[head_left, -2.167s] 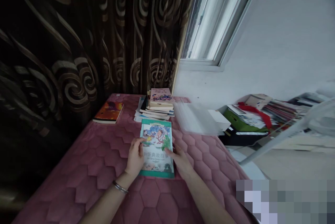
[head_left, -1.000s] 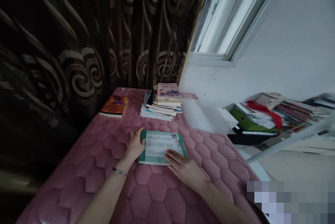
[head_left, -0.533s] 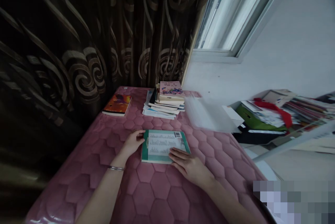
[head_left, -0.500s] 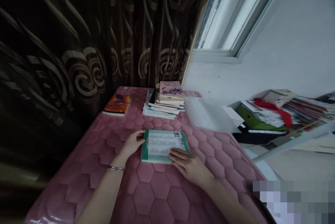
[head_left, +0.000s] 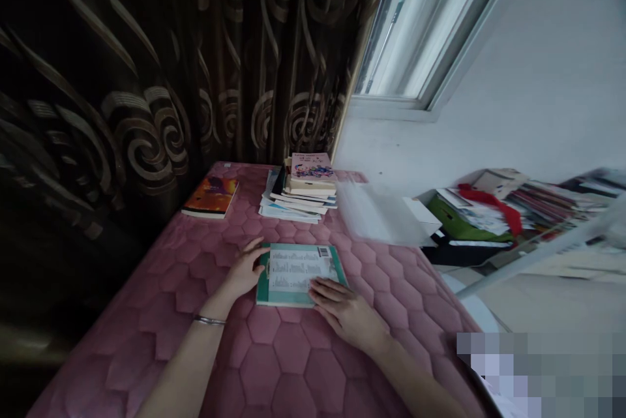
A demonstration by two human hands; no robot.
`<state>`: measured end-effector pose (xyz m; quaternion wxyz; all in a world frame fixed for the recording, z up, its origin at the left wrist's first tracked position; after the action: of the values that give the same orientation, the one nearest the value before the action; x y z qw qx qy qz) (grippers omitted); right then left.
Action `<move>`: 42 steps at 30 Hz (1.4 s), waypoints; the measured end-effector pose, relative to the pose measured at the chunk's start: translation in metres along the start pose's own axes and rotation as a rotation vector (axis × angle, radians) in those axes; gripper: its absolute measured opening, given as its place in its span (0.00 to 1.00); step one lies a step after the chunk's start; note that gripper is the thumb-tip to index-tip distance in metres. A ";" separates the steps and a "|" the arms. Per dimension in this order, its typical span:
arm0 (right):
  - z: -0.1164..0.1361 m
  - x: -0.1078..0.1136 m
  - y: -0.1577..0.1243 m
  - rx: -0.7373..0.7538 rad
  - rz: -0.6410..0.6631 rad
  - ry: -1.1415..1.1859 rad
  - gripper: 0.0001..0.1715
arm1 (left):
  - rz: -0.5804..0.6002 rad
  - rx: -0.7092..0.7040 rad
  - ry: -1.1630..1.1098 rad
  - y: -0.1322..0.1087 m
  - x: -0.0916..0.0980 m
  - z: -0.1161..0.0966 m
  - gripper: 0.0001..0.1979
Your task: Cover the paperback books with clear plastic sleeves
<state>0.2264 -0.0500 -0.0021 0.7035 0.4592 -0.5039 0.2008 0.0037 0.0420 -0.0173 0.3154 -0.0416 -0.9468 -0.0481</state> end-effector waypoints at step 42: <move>-0.177 0.054 0.154 -0.510 -0.032 -0.380 0.11 | -0.042 0.042 0.258 0.003 -0.014 0.006 0.20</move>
<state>0.2267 0.1676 0.1024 0.6922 0.3052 -0.6532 -0.0322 0.0112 0.0447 -0.0302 0.4343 -0.0088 -0.8998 -0.0395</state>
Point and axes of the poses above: each hand's wrist, its own y-axis towards the middle knuckle, its own x-axis out of the back of the hand, z = x × y, the point moved 7 cm from there along y, towards the middle knuckle, and after that the axes turned 9 degrees about x, right-handed, at the moved point
